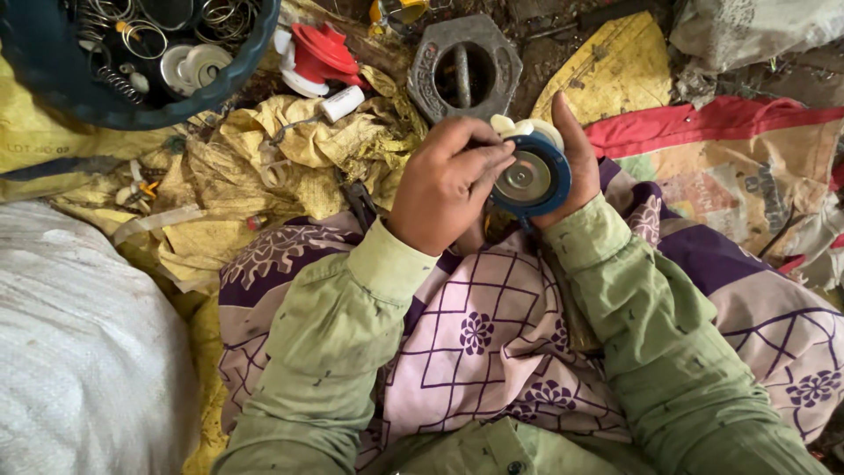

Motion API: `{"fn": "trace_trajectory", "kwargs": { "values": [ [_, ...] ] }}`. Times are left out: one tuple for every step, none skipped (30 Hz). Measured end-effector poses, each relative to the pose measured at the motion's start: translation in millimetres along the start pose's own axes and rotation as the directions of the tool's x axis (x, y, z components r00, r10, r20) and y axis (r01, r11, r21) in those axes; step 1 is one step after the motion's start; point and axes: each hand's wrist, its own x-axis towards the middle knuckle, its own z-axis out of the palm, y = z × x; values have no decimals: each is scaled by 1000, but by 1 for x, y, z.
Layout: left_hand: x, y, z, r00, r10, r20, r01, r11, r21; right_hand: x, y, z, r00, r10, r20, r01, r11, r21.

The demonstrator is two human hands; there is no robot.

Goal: The person sits on the floor and uses a hammer to tap a small blue and white mechanical part into a metal jig. They repeatedly adjust the part and strike it to secure it in place.

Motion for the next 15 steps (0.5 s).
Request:
{"fn": "trace_trajectory", "kwargs": {
  "values": [
    [1,1,-1,999,-44,-6,43,998,-38,0,0,-1,1000,-6,-8,6,1000,0],
    [1,1,-1,998,-57,-6,57,996,-66,0,0,-2,1000,-10,-10,10,1000,-4],
    [2,1,-1,997,-71,-6,70,993,-94,1,0,-3,1000,-14,-11,14,1000,-8],
    [2,0,-1,996,-86,-6,84,989,-121,2,0,-4,1000,-17,-13,17,1000,-12],
    [1,0,-1,999,-35,-14,34,994,-101,2,0,-6,1000,-2,4,2,1000,-9],
    [0,-2,-2,1000,18,-21,-19,997,-81,3,-1,-7,1000,10,22,-10,1000,-8],
    [-1,-4,-2,997,71,-26,-73,996,-61,4,-2,-7,999,22,40,-22,1000,-6],
    [-2,-6,0,998,35,-59,-41,995,-94,5,-3,-8,999,17,27,-17,999,-29],
    [-2,-9,1,996,-2,-91,-10,992,-129,5,-3,-8,1000,13,15,-12,999,-52],
    [-3,-12,1,992,-40,-119,20,986,-165,5,-3,-8,1000,7,1,-7,997,-73],
    [-4,-17,-1,976,-159,-151,108,947,-302,5,-3,-9,1000,8,-30,-11,995,-99],
    [-4,-22,-6,946,-279,-162,185,880,-436,4,-3,-9,998,6,-63,-14,992,-124],
    [-5,-28,-12,905,-397,-154,250,788,-563,4,-3,-8,995,4,-95,-18,989,-150],
    [-4,-36,-20,885,-422,-196,241,776,-583,6,-4,-8,999,12,-52,-20,989,-147],
    [-3,-45,-29,863,-447,-237,230,764,-603,7,-6,-7,1000,20,-9,-21,989,-144]
  ]
}}
